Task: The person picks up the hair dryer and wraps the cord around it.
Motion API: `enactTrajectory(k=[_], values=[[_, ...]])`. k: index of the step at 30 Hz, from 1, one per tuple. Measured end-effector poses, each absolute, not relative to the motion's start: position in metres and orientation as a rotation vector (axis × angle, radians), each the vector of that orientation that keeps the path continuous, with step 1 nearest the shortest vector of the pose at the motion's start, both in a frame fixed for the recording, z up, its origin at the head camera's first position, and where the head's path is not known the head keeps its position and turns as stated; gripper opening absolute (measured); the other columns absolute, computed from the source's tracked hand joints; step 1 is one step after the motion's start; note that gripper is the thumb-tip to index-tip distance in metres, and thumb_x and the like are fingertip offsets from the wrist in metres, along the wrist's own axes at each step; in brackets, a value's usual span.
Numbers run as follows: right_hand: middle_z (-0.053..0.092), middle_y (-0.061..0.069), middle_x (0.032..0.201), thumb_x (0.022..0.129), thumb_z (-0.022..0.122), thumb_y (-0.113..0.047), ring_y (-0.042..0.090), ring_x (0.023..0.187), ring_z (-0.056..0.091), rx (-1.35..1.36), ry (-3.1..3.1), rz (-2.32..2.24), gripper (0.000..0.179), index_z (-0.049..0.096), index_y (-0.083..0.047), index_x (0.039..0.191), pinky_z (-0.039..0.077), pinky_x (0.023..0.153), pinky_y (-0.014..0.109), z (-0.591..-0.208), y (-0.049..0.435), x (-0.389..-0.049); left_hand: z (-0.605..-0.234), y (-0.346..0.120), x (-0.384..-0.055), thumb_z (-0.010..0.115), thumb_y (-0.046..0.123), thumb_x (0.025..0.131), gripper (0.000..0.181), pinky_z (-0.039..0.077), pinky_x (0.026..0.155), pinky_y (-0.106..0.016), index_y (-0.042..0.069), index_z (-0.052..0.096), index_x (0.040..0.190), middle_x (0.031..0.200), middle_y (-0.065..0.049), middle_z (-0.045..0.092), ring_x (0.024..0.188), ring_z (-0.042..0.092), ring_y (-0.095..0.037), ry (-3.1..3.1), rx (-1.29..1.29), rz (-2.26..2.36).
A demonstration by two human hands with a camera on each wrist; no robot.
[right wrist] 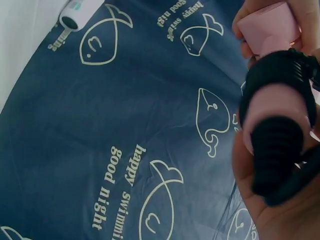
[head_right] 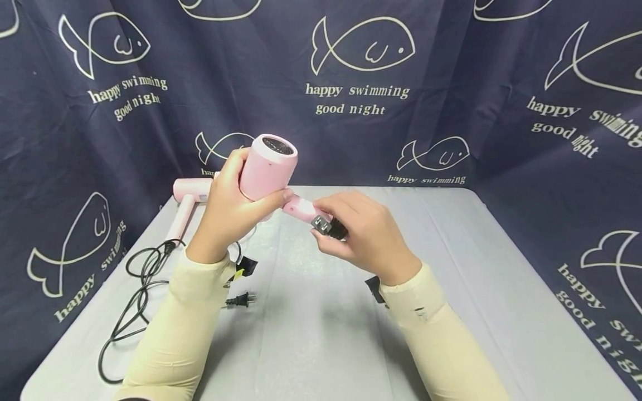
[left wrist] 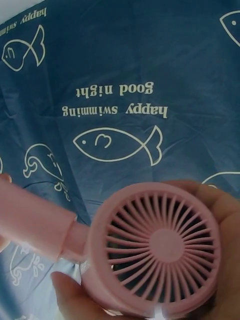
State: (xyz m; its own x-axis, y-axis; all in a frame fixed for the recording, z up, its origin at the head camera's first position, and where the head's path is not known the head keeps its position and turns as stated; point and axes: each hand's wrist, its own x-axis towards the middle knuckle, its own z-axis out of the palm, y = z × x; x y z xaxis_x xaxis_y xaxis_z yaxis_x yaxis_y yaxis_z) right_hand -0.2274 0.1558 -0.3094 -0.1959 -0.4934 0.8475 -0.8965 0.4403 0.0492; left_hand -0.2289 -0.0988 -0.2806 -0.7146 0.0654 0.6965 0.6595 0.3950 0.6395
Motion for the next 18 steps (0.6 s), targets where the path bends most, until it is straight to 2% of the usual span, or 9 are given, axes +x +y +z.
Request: enactTrajectory(k=[2,5,8,14,18], values=[[0.074,0.004,0.097,0.085,0.071,-0.020,0.015,0.084,0.064,1.190,-1.837,0.695,0.030,0.074,-0.005,0.111,0.051,0.077,0.026,-0.310,0.157,-0.229,-0.280,-0.100,-0.230,0.092,0.033,0.075,0.071,0.055,0.079,-0.035,0.018,0.053,0.132,0.110,0.003,0.065,0.093,0.064,-0.011,-2.047,-0.636,-1.365],[0.074,0.001,0.095,0.084,0.075,-0.014,0.011,0.078,0.061,1.158,-1.858,0.869,0.027,0.076,-0.006,0.110,0.049,0.069,0.019,-0.311,0.158,-0.231,-0.280,-0.101,-0.232,0.092,0.031,0.076,0.075,0.054,0.091,-0.035,0.013,0.050,0.137,0.123,-0.003,0.064,0.107,0.065,-0.011,-1.992,-0.657,-1.395],[0.071,-0.004,0.089,0.083,0.079,-0.011,0.007,0.071,0.058,1.035,-1.914,0.982,0.026,0.077,-0.010,0.109,0.047,0.062,0.015,-0.314,0.160,-0.234,-0.280,-0.102,-0.232,0.089,0.030,0.080,0.073,0.051,0.100,-0.037,0.010,0.051,0.138,0.130,-0.004,0.062,0.119,0.063,-0.011,-1.957,-0.641,-1.370],[0.067,-0.003,0.080,0.088,0.079,-0.018,0.007,0.070,0.058,0.650,-2.072,1.004,0.019,0.079,-0.017,0.107,0.047,0.065,0.015,-0.321,0.176,-0.251,-0.279,-0.104,-0.231,0.082,0.026,0.085,0.059,0.049,0.098,-0.046,0.008,0.055,0.134,0.129,-0.001,0.062,0.121,0.062,-0.014,-1.922,-0.655,-1.331],[0.072,0.001,0.083,0.091,0.077,-0.027,0.003,0.068,0.061,0.408,-2.135,1.006,0.020,0.078,-0.014,0.106,0.046,0.062,0.011,-0.326,0.196,-0.268,-0.278,-0.104,-0.229,0.082,0.028,0.086,0.057,0.050,0.098,-0.044,0.009,0.056,0.133,0.130,0.002,0.060,0.118,0.063,-0.010,-1.941,-0.682,-1.343]])
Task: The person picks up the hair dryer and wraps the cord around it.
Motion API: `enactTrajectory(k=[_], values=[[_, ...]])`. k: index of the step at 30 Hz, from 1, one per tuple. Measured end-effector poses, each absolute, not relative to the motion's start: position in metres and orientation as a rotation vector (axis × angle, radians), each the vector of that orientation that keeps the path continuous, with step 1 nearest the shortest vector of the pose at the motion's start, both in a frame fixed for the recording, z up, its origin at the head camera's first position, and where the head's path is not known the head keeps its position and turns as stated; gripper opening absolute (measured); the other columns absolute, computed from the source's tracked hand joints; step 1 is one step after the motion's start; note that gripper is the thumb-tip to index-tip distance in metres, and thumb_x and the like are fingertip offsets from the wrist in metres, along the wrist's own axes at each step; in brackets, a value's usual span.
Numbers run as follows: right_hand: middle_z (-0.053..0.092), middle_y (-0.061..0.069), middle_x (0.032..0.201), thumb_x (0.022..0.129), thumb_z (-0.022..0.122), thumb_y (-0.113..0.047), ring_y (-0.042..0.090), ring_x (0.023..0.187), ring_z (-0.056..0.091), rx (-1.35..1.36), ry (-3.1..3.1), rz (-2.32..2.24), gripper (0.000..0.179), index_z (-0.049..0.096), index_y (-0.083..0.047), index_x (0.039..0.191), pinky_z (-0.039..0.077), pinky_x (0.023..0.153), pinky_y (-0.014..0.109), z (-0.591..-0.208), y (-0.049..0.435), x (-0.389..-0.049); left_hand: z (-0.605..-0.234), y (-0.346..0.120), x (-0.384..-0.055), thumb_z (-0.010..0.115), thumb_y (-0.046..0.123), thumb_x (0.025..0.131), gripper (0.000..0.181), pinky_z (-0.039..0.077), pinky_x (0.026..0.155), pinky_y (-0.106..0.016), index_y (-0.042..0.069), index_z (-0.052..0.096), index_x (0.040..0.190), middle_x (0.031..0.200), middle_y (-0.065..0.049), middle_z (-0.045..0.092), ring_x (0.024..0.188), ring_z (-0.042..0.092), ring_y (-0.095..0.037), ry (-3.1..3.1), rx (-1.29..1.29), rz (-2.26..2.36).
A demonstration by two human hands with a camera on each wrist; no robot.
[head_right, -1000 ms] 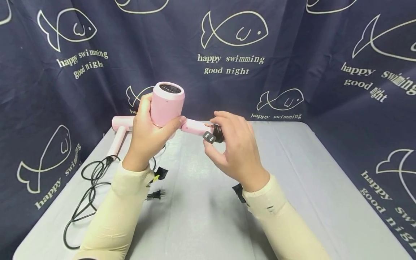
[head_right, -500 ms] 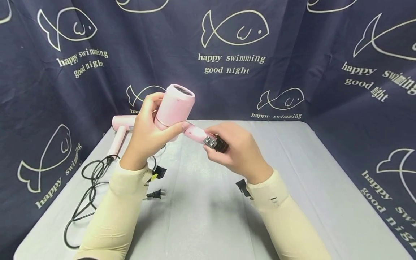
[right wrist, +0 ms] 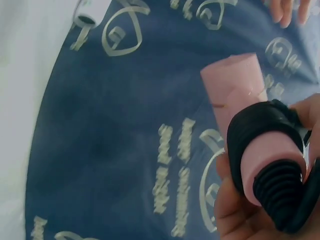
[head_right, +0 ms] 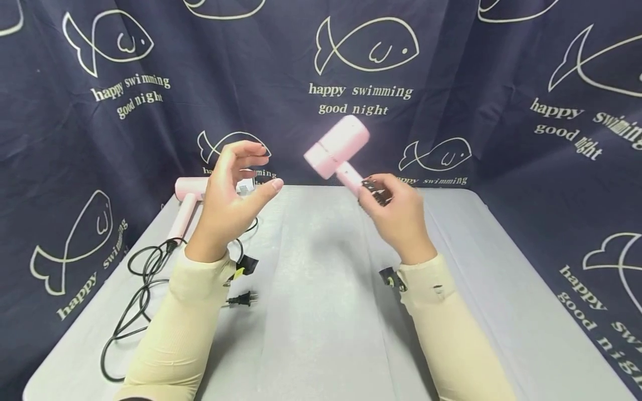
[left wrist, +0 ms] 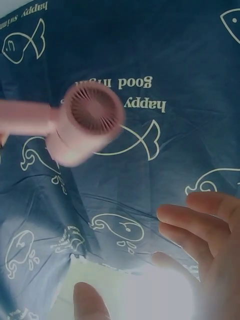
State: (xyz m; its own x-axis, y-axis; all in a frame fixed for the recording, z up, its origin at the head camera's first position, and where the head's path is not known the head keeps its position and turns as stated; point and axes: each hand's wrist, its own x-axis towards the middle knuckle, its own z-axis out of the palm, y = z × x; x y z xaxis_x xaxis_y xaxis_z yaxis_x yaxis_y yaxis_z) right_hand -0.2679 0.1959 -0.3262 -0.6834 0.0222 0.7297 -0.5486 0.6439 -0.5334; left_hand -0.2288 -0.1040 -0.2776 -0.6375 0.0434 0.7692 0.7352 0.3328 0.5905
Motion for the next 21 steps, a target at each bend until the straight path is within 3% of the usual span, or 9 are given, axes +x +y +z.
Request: enactTrajectory(k=[6,11,16,21], values=[[0.076,0.008,0.091,0.092,0.073,-0.037,-0.012,0.069,0.057,0.141,-2.178,0.975,0.031,0.077,-0.011,0.107,0.042,0.065,0.008,-0.336,0.233,-0.294,-0.277,-0.103,-0.228,0.081,0.029,0.086,0.054,0.051,0.097,-0.037,0.011,0.058,0.131,0.130,0.002,0.060,0.117,0.063,-0.010,-1.967,-0.691,-1.317],[0.076,0.007,0.091,0.093,0.068,-0.044,-0.012,0.067,0.055,-0.066,-2.205,0.965,0.036,0.078,-0.011,0.106,0.042,0.067,0.013,-0.352,0.270,-0.313,-0.278,-0.103,-0.228,0.080,0.028,0.087,0.051,0.051,0.096,-0.037,0.011,0.059,0.130,0.129,-0.001,0.060,0.116,0.062,-0.009,-1.967,-0.705,-1.295],[0.064,-0.010,0.083,0.094,0.063,-0.052,-0.001,0.070,0.054,-0.316,-2.268,1.034,0.043,0.077,-0.012,0.104,0.043,0.066,0.016,-0.380,0.310,-0.331,-0.279,-0.101,-0.229,0.080,0.026,0.086,0.047,0.052,0.095,-0.039,0.011,0.061,0.127,0.127,-0.005,0.060,0.115,0.062,-0.008,-1.971,-0.721,-1.286],[0.057,-0.028,0.063,0.090,0.063,-0.061,-0.003,0.049,0.060,-0.570,-2.296,1.234,0.044,0.074,-0.019,0.097,0.050,0.046,0.019,-0.409,0.349,-0.340,-0.280,-0.101,-0.230,0.080,0.024,0.086,0.045,0.052,0.095,-0.039,0.012,0.062,0.126,0.126,-0.003,0.060,0.116,0.063,-0.013,-1.965,-0.737,-1.285]])
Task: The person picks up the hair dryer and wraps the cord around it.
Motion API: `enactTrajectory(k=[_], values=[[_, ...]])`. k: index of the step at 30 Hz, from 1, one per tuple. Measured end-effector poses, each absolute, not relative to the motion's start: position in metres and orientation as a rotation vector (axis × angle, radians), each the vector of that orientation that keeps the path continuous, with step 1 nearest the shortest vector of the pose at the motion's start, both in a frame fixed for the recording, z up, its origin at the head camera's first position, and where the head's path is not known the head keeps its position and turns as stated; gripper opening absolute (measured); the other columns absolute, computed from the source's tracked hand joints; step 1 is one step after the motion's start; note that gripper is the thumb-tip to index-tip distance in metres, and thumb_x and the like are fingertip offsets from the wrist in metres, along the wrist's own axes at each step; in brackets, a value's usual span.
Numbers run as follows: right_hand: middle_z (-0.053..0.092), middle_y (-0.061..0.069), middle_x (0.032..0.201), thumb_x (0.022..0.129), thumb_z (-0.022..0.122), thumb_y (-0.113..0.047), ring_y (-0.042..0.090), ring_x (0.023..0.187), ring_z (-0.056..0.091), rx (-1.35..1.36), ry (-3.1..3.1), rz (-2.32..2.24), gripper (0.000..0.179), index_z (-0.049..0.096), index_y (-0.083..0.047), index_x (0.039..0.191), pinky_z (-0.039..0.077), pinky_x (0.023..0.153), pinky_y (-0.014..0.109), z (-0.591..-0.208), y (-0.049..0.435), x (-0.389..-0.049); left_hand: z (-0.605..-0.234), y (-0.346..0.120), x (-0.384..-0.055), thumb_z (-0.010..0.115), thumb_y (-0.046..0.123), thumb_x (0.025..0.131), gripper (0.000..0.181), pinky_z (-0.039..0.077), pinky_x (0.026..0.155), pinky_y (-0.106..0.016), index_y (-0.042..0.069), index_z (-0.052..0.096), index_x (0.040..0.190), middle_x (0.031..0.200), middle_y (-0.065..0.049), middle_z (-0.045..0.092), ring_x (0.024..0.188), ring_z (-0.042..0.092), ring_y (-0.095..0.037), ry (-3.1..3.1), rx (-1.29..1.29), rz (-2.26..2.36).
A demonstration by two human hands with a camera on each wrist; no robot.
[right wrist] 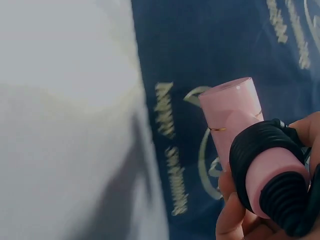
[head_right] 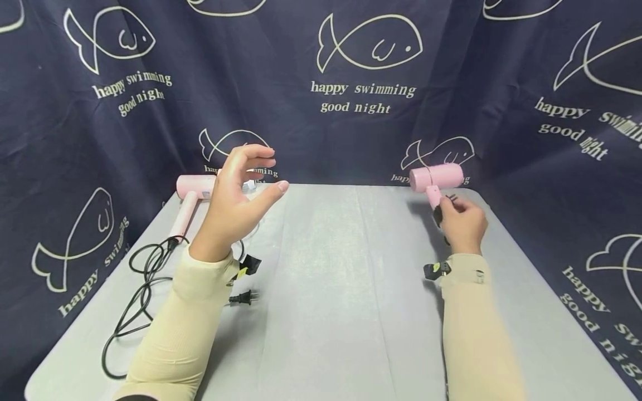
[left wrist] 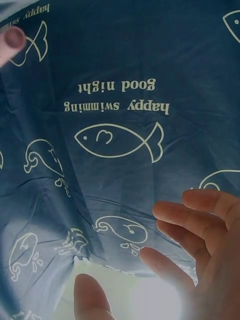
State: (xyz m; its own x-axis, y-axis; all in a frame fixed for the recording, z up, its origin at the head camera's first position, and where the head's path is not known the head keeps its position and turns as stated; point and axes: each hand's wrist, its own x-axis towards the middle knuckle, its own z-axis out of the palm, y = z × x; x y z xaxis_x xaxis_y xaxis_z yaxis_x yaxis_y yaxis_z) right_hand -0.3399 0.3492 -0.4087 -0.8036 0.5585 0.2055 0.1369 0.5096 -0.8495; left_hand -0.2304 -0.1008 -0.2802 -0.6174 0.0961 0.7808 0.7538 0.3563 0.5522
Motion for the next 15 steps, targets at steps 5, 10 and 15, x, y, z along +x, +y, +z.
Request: enactTrajectory(k=[5,10,15], values=[[0.059,-0.020,0.048,0.085,0.069,-0.064,0.000,0.044,0.060,-0.755,-2.246,1.377,0.034,0.074,-0.031,0.088,0.047,0.044,0.020,-0.426,0.373,-0.339,-0.280,-0.101,-0.231,0.079,0.024,0.087,0.044,0.051,0.095,-0.038,0.012,0.062,0.126,0.128,-0.002,0.059,0.118,0.062,-0.017,-1.974,-0.733,-1.284],[0.061,-0.019,0.050,0.083,0.074,-0.064,-0.001,0.049,0.059,-0.862,-2.188,1.465,0.042,0.080,-0.031,0.109,0.047,0.047,0.017,-0.431,0.383,-0.334,-0.280,-0.100,-0.231,0.079,0.023,0.087,0.044,0.051,0.096,-0.037,0.012,0.062,0.126,0.128,-0.001,0.059,0.118,0.061,-0.019,-1.981,-0.729,-1.271],[0.062,-0.014,0.050,0.083,0.078,-0.059,0.002,0.047,0.060,-0.908,-2.127,1.569,0.029,0.080,-0.034,0.098,0.044,0.052,0.016,-0.438,0.388,-0.334,-0.281,-0.100,-0.232,0.079,0.023,0.086,0.043,0.051,0.096,-0.037,0.011,0.063,0.125,0.129,-0.002,0.058,0.118,0.061,-0.018,-1.992,-0.721,-1.258]])
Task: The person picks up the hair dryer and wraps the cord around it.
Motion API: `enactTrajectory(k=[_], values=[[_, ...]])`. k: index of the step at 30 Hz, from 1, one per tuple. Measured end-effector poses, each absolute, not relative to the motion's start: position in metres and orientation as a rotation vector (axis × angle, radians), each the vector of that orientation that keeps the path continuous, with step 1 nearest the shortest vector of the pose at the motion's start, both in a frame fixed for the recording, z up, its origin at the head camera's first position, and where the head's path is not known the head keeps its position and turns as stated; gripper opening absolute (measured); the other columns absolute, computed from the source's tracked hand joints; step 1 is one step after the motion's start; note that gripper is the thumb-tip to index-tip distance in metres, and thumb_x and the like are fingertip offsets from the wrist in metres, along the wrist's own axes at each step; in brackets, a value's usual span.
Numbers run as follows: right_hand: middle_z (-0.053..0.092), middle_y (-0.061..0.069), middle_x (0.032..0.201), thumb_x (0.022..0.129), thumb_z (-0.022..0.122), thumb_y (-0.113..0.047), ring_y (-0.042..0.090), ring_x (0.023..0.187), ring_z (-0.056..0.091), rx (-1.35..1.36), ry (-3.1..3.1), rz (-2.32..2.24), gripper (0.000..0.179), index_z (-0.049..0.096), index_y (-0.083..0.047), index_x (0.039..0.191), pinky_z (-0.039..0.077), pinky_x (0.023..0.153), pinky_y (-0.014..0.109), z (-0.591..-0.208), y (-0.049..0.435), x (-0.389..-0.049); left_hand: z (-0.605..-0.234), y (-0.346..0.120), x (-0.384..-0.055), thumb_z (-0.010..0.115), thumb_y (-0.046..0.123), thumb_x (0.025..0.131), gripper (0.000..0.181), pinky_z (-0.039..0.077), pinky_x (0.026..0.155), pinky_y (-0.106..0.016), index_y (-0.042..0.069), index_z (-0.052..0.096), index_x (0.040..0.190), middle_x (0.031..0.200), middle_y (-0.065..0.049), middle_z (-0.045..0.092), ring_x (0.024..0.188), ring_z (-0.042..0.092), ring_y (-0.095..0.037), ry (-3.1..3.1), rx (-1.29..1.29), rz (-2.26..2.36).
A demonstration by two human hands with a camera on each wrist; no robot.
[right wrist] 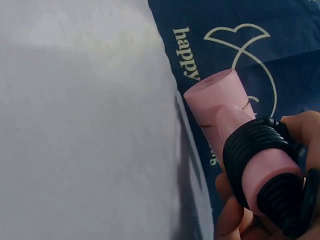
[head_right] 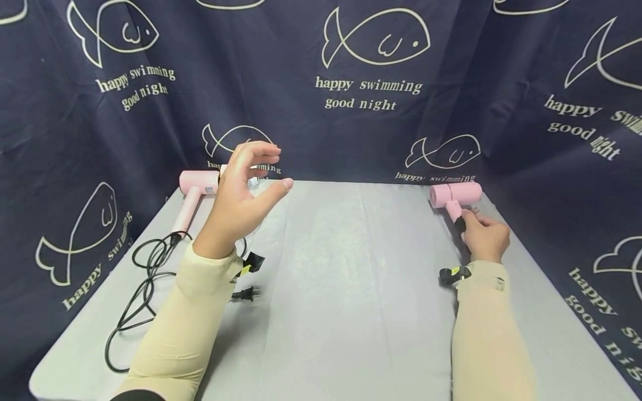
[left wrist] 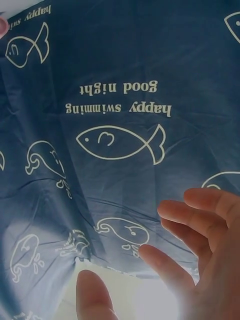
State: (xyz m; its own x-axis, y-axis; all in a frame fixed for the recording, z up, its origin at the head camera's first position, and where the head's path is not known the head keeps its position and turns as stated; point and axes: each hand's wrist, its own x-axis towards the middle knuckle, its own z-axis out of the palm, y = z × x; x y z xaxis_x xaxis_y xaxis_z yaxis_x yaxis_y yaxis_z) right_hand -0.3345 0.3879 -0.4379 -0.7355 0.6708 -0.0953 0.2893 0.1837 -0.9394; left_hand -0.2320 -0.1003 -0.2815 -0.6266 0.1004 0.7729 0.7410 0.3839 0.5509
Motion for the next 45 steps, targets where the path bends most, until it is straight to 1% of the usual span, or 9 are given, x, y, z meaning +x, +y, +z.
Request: enactTrajectory(k=[2,8,13,20,25,29,35,39,45], values=[[0.063,-0.014,0.051,0.082,0.079,-0.057,0.003,0.047,0.061,-0.921,-2.097,1.608,0.025,0.078,-0.035,0.092,0.044,0.054,0.016,-0.442,0.389,-0.336,-0.281,-0.100,-0.232,0.078,0.022,0.086,0.043,0.051,0.096,-0.038,0.011,0.063,0.125,0.129,-0.002,0.058,0.118,0.060,-0.018,-1.996,-0.718,-1.249],[0.063,-0.015,0.072,0.084,0.079,-0.057,0.001,0.058,0.065,-0.958,-2.056,1.689,0.041,0.078,-0.028,0.113,0.045,0.059,0.018,-0.448,0.393,-0.337,-0.282,-0.099,-0.232,0.077,0.021,0.086,0.041,0.051,0.097,-0.038,0.012,0.064,0.124,0.130,-0.002,0.057,0.119,0.057,-0.011,-2.022,-0.706,-1.238],[0.063,-0.014,0.057,0.088,0.075,-0.054,0.002,0.052,0.063,-0.925,-2.091,1.631,0.026,0.069,-0.031,0.080,0.046,0.053,0.018,-0.454,0.401,-0.336,-0.284,-0.097,-0.234,0.076,0.020,0.088,0.034,0.050,0.096,-0.040,0.012,0.067,0.120,0.130,-0.002,0.059,0.121,0.056,-0.007,-2.007,-0.714,-1.230],[0.060,-0.014,0.083,0.083,0.084,-0.046,0.003,0.054,0.064,-0.932,-1.982,1.692,0.034,0.073,-0.025,0.107,0.051,0.047,0.019,-0.461,0.403,-0.340,-0.284,-0.098,-0.237,0.075,0.019,0.088,0.030,0.050,0.095,-0.041,0.012,0.068,0.116,0.129,-0.004,0.060,0.124,0.053,-0.007,-2.007,-0.715,-1.210],[0.061,-0.017,0.081,0.081,0.086,-0.044,0.004,0.055,0.065,-0.836,-2.094,1.626,0.038,0.073,-0.023,0.110,0.051,0.050,0.019,-0.461,0.404,-0.342,-0.285,-0.099,-0.237,0.075,0.019,0.087,0.027,0.050,0.094,-0.043,0.012,0.070,0.113,0.128,-0.002,0.061,0.123,0.054,-0.008,-2.005,-0.706,-1.215],[0.065,-0.011,0.097,0.080,0.085,-0.051,0.004,0.077,0.064,-0.759,-2.325,1.425,0.056,0.069,-0.020,0.124,0.051,0.060,0.016,-0.461,0.404,-0.338,-0.283,-0.103,-0.238,0.076,0.018,0.087,0.026,0.050,0.093,-0.040,0.012,0.070,0.112,0.128,-0.001,0.062,0.123,0.054,-0.008,-2.001,-0.700,-1.212],[0.055,0.028,0.141,0.083,0.080,-0.053,0.039,0.124,0.054,-0.557,-2.647,1.096,0.093,0.043,-0.003,0.153,0.047,0.089,0.042,-0.456,0.401,-0.331,-0.274,-0.133,-0.239,0.077,0.015,0.088,0.025,0.049,0.096,-0.039,0.010,0.072,0.112,0.124,-0.001,0.064,0.120,0.057,-0.010,-1.995,-0.585,-1.276],[0.052,0.033,0.143,0.086,0.080,-0.044,0.046,0.129,0.051,-0.501,-2.658,1.089,0.089,0.040,-0.002,0.155,0.046,0.097,0.053,-0.454,0.401,-0.330,-0.276,-0.162,-0.251,0.074,0.019,0.090,0.026,0.048,0.098,-0.035,0.010,0.072,0.114,0.123,-0.003,0.064,0.119,0.060,-0.014,-2.036,-0.355,-1.344],[0.051,0.029,0.148,0.092,0.072,-0.032,0.043,0.132,0.052,-0.564,-2.625,1.113,0.074,0.044,-0.004,0.154,0.047,0.098,0.051,-0.459,0.403,-0.332,-0.321,-0.197,-0.302,0.069,0.026,0.090,0.035,0.048,0.096,-0.036,0.005,0.068,0.117,0.120,-0.014,0.063,0.114,0.060,-0.029,-2.240,-0.020,-1.277]])
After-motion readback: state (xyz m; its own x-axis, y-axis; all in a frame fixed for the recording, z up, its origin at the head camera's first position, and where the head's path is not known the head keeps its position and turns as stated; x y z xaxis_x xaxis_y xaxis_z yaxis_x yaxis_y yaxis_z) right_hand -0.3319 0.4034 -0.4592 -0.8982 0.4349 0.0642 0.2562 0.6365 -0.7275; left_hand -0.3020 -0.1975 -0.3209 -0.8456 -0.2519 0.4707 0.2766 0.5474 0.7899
